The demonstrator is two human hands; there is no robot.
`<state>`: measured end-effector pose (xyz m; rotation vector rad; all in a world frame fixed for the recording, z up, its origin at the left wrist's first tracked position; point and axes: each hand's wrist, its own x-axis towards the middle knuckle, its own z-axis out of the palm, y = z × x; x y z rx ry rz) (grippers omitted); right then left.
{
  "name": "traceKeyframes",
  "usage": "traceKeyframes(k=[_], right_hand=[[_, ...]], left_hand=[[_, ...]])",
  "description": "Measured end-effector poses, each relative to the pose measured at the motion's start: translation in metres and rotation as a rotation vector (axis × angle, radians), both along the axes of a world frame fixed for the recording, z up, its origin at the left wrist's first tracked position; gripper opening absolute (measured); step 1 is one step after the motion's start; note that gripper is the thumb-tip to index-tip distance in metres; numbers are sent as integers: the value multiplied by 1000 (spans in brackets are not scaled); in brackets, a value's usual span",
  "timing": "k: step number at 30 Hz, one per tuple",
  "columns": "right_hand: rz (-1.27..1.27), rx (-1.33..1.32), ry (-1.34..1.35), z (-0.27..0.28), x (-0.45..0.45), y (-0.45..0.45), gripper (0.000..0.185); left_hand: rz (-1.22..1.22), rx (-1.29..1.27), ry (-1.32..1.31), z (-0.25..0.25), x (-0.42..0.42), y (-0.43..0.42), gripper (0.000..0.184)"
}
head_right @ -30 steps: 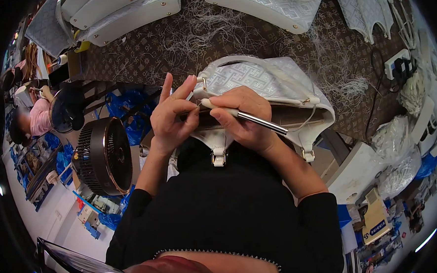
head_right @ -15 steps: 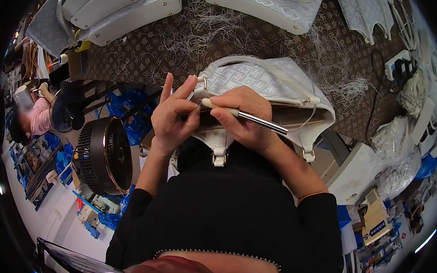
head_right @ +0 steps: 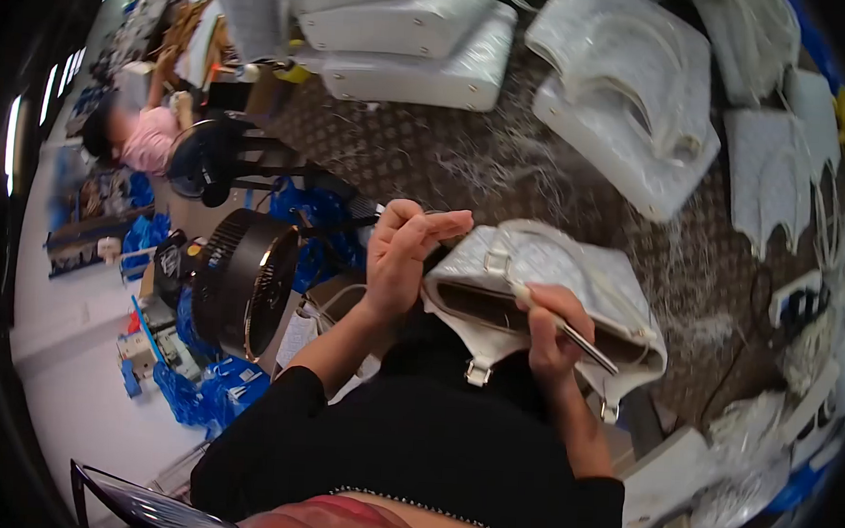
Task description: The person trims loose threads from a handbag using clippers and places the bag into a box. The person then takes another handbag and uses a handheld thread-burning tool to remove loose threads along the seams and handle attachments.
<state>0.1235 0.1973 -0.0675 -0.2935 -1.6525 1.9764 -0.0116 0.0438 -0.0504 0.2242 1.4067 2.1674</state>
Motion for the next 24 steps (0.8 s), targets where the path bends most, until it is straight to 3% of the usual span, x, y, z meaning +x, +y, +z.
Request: traceKeyframes(k=[2, 5, 9, 11, 12, 14, 18, 21, 23, 24], right_hand=[[-44, -4, -37, -13, 7, -2, 20], [-94, -10, 9, -11, -2, -2, 24], [-92, -39, -2, -5, -7, 3, 24], [-138, -63, 2, -5, -7, 3, 24], [-140, -55, 4, -5, -6, 3, 24], [-130, 5, -23, -2, -7, 4, 20], [-70, -62, -62, 49, 10, 11, 20], [-122, 238, 194, 64, 19, 44, 20], [-326, 401, -71, 67, 15, 65, 22], [-374, 285, -206, 69, 8, 71, 23]], left_hand=[[41, -38, -37, 8, -11, 3, 22], [-531, -662, 367, 14, -9, 4, 36], [-539, -603, 296, 11, -10, 9, 41], [-513, -678, 597, 18, -7, 8, 37], [-512, -671, 601, 19, -5, 9, 37], [-663, -941, 752, 21, -1, 12, 34], [-698, -778, 694, 27, -25, 11, 24], [-703, -701, 688, 39, -61, 7, 21], [-654, -646, 535, 25, -78, 7, 23], [-649, -808, 543, 29, -83, 8, 22]])
